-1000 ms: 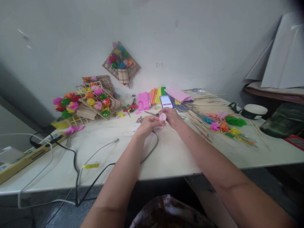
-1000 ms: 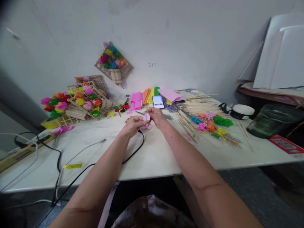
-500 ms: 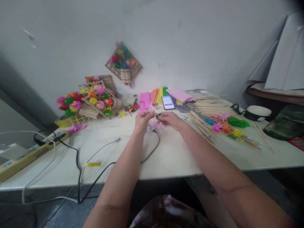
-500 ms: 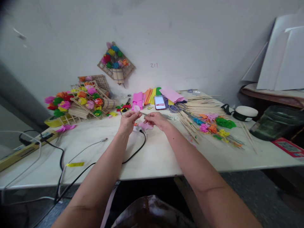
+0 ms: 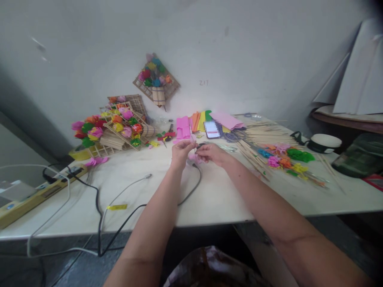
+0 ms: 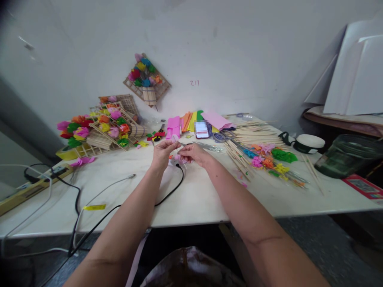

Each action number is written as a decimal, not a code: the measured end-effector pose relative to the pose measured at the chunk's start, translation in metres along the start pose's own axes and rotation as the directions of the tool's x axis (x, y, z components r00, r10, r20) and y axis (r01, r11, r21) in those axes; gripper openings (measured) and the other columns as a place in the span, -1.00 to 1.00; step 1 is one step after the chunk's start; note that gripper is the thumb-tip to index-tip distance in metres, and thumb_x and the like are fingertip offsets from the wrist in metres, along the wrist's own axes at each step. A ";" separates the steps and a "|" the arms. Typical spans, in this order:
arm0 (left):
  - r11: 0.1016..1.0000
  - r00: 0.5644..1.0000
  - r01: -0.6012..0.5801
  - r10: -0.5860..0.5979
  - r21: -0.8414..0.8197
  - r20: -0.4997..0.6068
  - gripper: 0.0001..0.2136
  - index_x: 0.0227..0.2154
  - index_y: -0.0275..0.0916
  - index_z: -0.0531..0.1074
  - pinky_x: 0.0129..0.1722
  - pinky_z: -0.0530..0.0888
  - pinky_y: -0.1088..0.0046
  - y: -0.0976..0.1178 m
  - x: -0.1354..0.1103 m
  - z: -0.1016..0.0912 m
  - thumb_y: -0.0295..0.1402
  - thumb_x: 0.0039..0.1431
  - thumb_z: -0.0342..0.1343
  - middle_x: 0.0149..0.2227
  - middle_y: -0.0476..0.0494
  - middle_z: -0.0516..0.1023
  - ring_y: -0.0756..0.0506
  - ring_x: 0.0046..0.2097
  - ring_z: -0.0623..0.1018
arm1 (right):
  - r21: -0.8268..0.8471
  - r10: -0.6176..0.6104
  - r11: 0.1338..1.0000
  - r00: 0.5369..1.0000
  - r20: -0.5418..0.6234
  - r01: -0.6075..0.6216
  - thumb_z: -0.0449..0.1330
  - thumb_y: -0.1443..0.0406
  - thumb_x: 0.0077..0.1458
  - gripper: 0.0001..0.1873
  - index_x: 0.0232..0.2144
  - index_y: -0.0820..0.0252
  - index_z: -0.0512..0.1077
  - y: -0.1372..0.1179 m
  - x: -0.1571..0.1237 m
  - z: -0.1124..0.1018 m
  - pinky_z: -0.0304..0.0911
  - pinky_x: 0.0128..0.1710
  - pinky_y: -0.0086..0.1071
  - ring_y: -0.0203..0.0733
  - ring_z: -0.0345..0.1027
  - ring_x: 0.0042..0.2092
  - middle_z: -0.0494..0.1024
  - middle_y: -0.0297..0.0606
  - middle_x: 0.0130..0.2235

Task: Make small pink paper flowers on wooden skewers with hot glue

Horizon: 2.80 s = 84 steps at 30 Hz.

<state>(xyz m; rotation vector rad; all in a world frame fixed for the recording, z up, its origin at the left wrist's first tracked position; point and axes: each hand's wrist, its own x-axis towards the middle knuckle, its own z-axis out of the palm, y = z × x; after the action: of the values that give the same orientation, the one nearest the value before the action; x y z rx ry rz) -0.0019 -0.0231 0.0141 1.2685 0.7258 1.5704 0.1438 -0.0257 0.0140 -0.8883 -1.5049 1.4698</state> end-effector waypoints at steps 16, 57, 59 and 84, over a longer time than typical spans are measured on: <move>0.956 0.972 0.148 -0.188 -0.252 -0.142 -0.76 -0.53 -0.33 0.44 -0.22 0.43 0.45 0.003 0.005 -0.006 -0.33 -0.29 0.32 -0.48 -0.09 0.53 -0.01 -0.35 0.54 | -0.179 -0.168 0.974 0.969 -0.180 0.135 0.30 0.20 -0.24 -0.78 -0.55 0.26 0.45 -0.004 0.000 -0.003 0.04 -0.67 -0.50 -0.44 0.10 -0.64 0.46 -0.32 -0.61; 0.883 0.951 0.238 -0.296 -0.404 -0.086 -0.96 -0.50 -0.36 0.45 -0.10 0.43 0.29 0.001 0.006 -0.005 -0.51 -0.08 0.19 -0.41 -0.17 0.57 -0.09 -0.30 0.58 | -0.253 -0.093 0.965 0.993 -0.076 0.071 0.27 0.28 -0.28 -0.83 -0.57 0.30 0.45 -0.005 -0.004 0.007 0.01 -0.67 -0.51 -0.46 0.11 -0.68 0.43 -0.37 -0.68; 0.885 0.950 0.240 -0.299 -0.400 -0.091 -0.96 -0.49 -0.36 0.46 -0.12 0.43 0.29 0.002 0.005 -0.004 -0.51 -0.08 0.19 -0.42 -0.18 0.57 -0.08 -0.31 0.58 | -0.257 -0.100 0.963 0.992 -0.078 0.077 0.27 0.28 -0.28 -0.84 -0.57 0.30 0.46 -0.004 -0.004 0.007 0.00 -0.67 -0.51 -0.46 0.10 -0.68 0.41 -0.39 -0.69; 0.900 0.963 0.170 -0.239 -0.402 -0.128 -0.90 -0.51 -0.36 0.45 -0.35 0.46 0.49 0.003 0.004 -0.001 -0.48 -0.15 0.24 -0.49 -0.10 0.54 0.05 -0.49 0.51 | -0.275 -0.128 0.956 0.990 -0.065 0.106 0.25 0.27 -0.25 -0.82 -0.54 0.31 0.47 -0.006 -0.005 0.013 -0.03 -0.68 -0.51 -0.45 0.07 -0.67 0.43 -0.37 -0.66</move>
<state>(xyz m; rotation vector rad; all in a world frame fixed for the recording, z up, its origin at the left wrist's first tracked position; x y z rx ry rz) -0.0035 -0.0201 0.0185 0.7441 0.5957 1.5669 0.1339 -0.0358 0.0198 -0.9894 -1.6925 1.1447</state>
